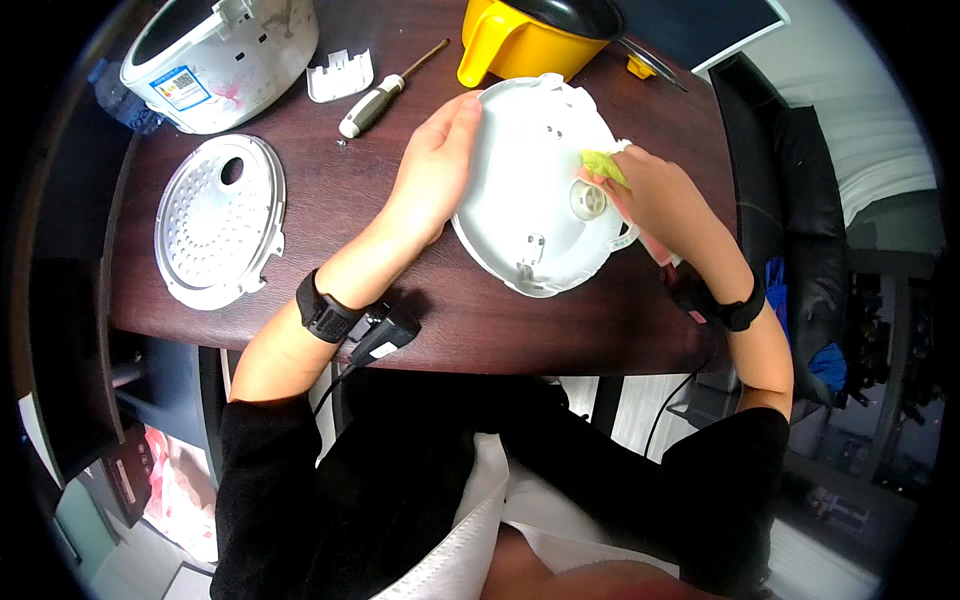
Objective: The person assembles small white plastic components into a larger white circular lid, repeatedly inserting and adjusting a central cap. They then wipe the lid with a yellow cloth and handle a perforated metal tray.
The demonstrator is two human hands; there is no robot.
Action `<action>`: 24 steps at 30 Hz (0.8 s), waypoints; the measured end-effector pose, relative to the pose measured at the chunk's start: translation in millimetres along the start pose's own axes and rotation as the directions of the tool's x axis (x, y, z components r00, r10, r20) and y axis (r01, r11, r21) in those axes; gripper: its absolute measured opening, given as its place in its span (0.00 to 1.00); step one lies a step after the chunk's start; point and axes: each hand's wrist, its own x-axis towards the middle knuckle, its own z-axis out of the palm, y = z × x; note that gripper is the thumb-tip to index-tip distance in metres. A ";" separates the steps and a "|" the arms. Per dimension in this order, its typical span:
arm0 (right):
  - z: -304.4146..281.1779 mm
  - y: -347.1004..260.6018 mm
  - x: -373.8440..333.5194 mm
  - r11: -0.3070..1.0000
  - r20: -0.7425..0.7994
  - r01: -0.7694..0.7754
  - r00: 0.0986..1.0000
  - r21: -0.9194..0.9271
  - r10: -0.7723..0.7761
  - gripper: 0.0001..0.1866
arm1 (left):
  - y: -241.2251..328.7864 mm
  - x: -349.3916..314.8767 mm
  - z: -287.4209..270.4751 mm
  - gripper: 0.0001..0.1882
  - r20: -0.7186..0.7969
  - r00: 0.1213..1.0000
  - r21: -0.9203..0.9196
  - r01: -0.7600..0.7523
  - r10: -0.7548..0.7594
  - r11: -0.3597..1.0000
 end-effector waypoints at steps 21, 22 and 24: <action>-68.2 -22.6 -37.3 0.927 0.099 -0.084 0.994 0.366 0.051 0.13 | 2.6 5.2 -8.0 0.21 0.023 0.999 0.060 0.024 -0.026 0.998; -70.8 -34.4 -39.6 0.949 0.172 -0.074 0.985 0.307 0.021 0.15 | 2.5 6.4 -8.6 0.21 0.024 0.999 0.058 0.022 -0.024 0.998; -46.9 -44.7 -47.0 0.967 0.118 0.064 0.988 0.246 -0.096 0.18 | 4.3 6.1 -6.2 0.20 0.040 0.998 0.070 0.046 -0.048 0.997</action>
